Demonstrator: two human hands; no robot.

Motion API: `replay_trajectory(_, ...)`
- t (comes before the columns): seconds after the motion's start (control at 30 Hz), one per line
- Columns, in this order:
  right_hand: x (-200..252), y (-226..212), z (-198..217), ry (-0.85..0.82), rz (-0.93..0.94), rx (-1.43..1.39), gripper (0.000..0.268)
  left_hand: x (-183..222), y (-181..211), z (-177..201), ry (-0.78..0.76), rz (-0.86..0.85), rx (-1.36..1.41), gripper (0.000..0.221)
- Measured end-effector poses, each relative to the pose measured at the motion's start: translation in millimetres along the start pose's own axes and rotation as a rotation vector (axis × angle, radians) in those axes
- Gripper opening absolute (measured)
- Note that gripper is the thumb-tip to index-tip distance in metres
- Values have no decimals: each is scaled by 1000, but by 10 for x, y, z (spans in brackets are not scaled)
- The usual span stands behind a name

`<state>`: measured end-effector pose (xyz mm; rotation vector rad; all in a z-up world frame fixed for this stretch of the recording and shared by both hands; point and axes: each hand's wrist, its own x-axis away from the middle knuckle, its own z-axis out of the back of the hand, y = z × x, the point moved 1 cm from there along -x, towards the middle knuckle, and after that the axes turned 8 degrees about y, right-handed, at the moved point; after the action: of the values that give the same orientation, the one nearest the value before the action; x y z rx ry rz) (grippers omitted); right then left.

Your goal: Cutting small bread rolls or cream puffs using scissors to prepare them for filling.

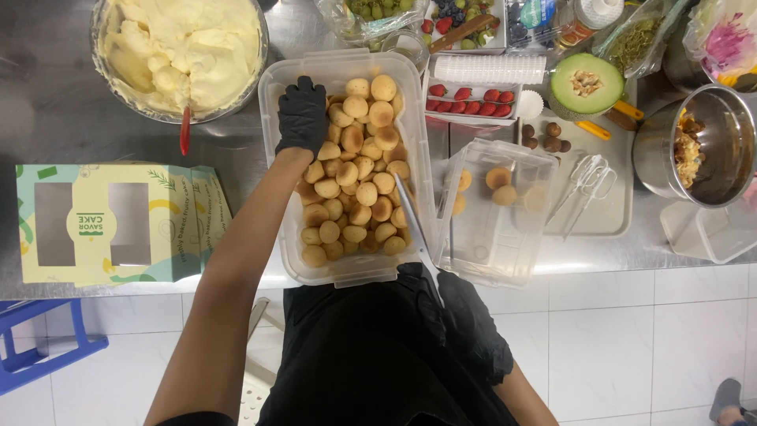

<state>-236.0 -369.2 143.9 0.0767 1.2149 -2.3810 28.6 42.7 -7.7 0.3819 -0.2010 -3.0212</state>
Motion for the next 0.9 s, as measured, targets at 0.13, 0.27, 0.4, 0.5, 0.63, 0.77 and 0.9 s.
replay_trajectory(0.13, -468, -363, 17, -89, -107, -234, 47, -6, 52, 186, 67, 275, 662, 29)
replay_trajectory(0.27, -894, -601, 105, -314, -598, -505, 53, 276, 332, 800, -162, 572, 2043, 40)
replay_trajectory(0.4, -820, -382, 87, -337, -694, -430, 66, 575, 940, 1725, -304, 796, 2370, 50)
replay_trajectory(0.5, -978, -575, 93, -354, -665, -554, 63, 811, 1042, 1655, -474, 875, 2449, 67)
replay_trajectory(0.63, -983, -652, 45, -455, -512, -377, 57, 966, 1048, 1606, -431, 835, 2317, 52)
replay_trajectory(0.77, -873, -586, 32, -449, -524, -476, 45, 928, 1090, 1721, -396, 900, 2250, 53)
replay_trajectory(0.9, -892, -579, 19, -474, -453, -318, 44, 920, 1101, 1717, -392, 954, 2299, 50)
